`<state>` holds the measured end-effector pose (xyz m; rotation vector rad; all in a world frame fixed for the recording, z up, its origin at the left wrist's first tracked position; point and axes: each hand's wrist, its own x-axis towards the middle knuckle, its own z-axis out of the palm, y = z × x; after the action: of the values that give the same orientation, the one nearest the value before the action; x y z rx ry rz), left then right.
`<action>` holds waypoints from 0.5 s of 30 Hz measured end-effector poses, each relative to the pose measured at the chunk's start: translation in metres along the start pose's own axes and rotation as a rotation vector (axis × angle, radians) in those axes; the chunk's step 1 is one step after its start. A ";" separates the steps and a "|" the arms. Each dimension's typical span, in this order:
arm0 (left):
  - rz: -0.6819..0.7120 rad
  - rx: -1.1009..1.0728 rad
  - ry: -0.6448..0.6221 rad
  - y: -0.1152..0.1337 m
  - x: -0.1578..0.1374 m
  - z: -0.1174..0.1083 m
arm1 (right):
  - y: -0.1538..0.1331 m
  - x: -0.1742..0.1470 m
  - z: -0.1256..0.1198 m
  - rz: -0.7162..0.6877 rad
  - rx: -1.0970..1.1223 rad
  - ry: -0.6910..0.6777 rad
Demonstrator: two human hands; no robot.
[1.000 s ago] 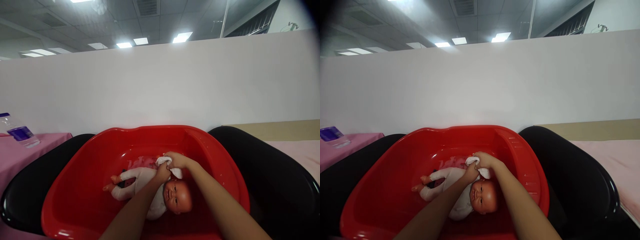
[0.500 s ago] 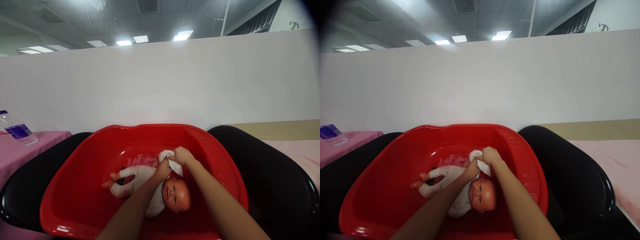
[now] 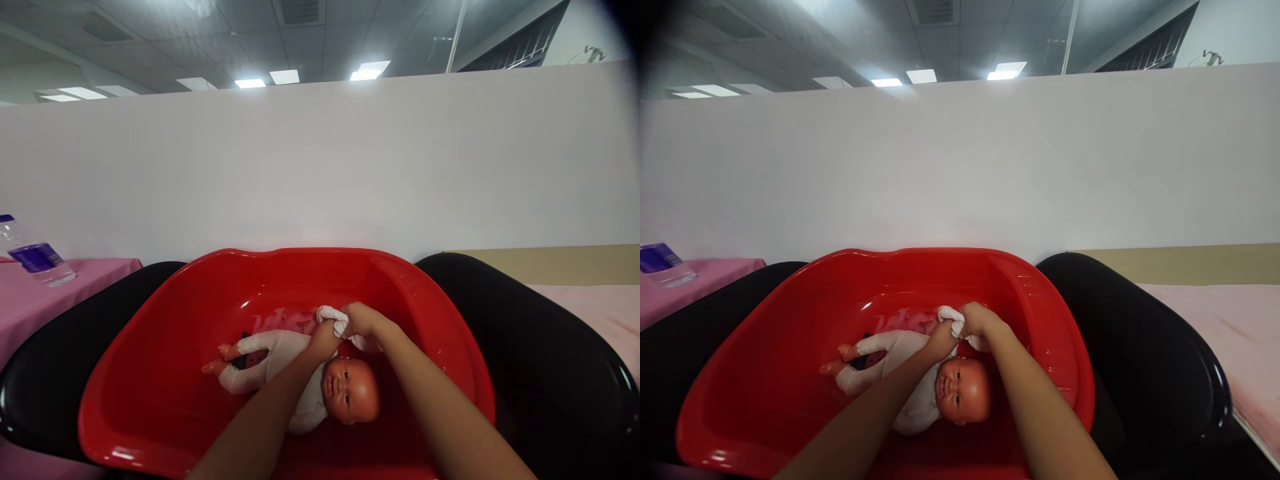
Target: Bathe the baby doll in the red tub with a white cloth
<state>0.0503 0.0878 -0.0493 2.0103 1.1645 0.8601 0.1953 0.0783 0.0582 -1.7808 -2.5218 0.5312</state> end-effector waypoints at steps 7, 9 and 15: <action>-0.066 -0.035 0.093 0.015 -0.001 -0.007 | -0.010 -0.013 -0.009 0.131 -0.137 0.183; -0.111 -0.001 0.102 0.020 -0.002 -0.009 | -0.013 -0.017 -0.009 0.152 -0.148 0.220; -0.096 0.002 0.073 0.019 -0.003 -0.005 | -0.008 -0.017 -0.002 0.082 -0.068 0.254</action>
<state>0.0537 0.0786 -0.0323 1.9222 1.2925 0.8903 0.1942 0.0611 0.0655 -1.8477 -2.3307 0.2063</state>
